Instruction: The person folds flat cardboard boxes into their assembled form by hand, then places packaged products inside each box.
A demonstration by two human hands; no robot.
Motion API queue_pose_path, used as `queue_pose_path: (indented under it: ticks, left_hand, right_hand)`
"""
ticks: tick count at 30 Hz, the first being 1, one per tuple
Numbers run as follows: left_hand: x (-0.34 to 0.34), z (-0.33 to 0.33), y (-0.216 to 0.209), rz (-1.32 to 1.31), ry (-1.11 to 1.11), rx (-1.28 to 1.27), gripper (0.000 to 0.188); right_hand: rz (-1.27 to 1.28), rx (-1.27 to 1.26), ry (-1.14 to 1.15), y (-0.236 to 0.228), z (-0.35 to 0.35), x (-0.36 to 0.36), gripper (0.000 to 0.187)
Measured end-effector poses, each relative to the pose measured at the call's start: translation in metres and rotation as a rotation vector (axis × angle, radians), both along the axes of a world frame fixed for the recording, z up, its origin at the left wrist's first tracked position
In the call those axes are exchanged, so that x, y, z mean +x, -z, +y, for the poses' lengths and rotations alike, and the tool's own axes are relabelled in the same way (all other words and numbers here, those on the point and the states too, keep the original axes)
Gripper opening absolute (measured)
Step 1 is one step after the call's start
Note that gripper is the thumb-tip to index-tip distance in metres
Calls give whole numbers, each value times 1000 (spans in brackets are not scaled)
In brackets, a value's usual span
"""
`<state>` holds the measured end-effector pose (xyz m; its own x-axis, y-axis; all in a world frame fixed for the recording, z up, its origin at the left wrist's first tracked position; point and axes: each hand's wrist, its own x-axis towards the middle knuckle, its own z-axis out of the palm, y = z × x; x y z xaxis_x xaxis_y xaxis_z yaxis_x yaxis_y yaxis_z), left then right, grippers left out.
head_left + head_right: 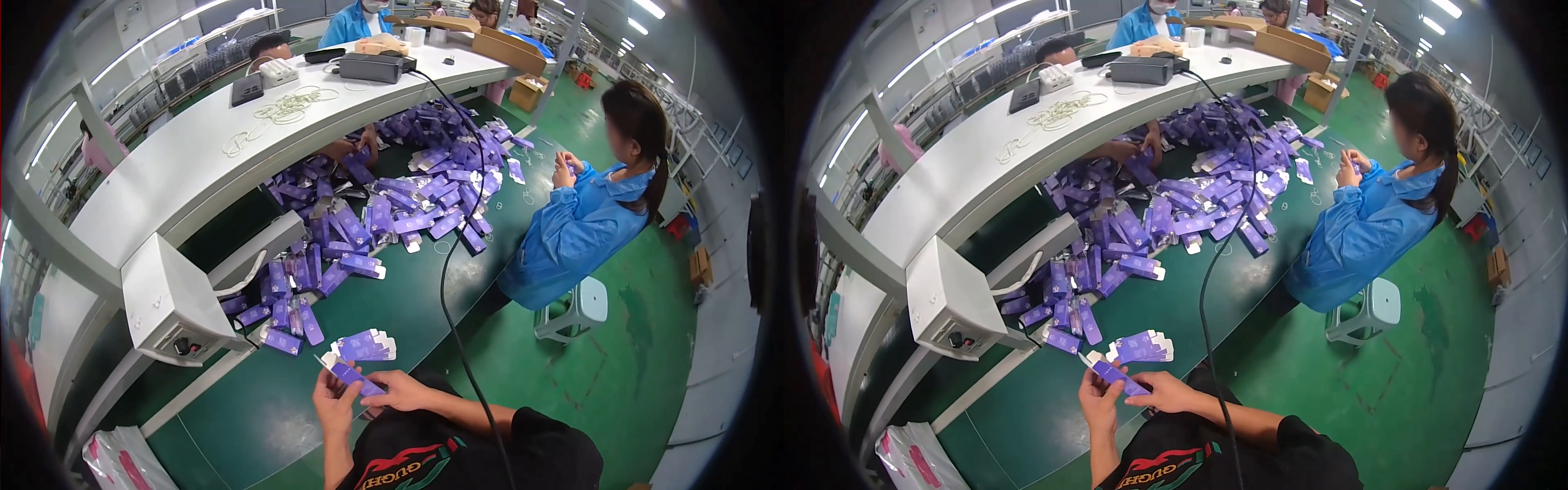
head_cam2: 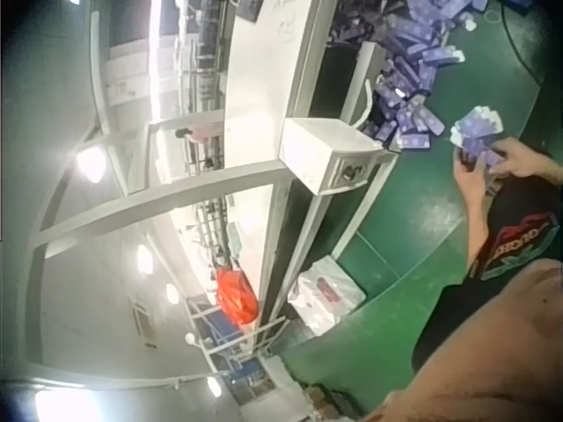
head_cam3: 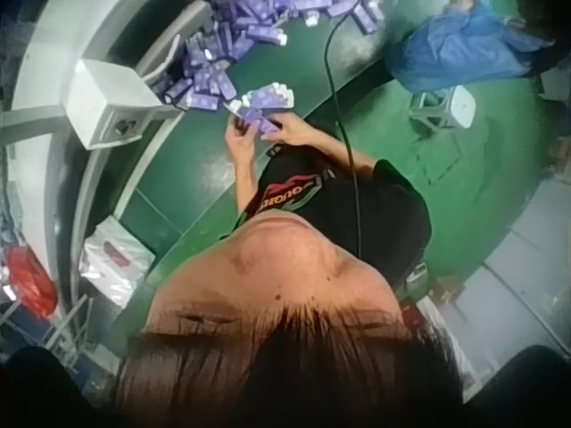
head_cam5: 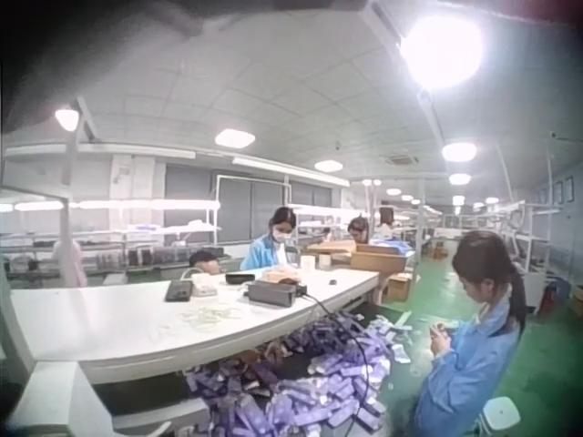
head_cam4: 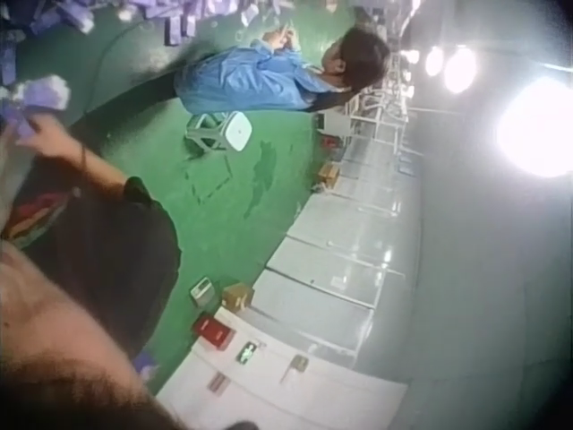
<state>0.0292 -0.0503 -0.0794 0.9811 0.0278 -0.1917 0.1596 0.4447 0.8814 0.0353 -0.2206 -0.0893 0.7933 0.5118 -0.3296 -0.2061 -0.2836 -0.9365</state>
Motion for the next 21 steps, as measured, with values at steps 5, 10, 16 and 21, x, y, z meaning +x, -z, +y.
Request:
queue_pose_path:
  ticks: [5, 10, 16, 21]
  left_hand:
    - [-4, -3, 7, -92, -55, 292, 74]
    - [-6, -9, -8, -142, -58, 483, 78]
    - [10, -27, -29, -63, -64, 304, 85]
    - [32, -42, -44, -120, 69, 181, 60]
  right_hand:
    - [-504, 13, 255, -12, 4, -15, 62]
    - [-980, -105, 222, -39, 0, -8, 66]
    - [-970, 12, 308, -34, -10, 19, 60]
    - [-367, 440, 321, -31, -37, 53, 71]
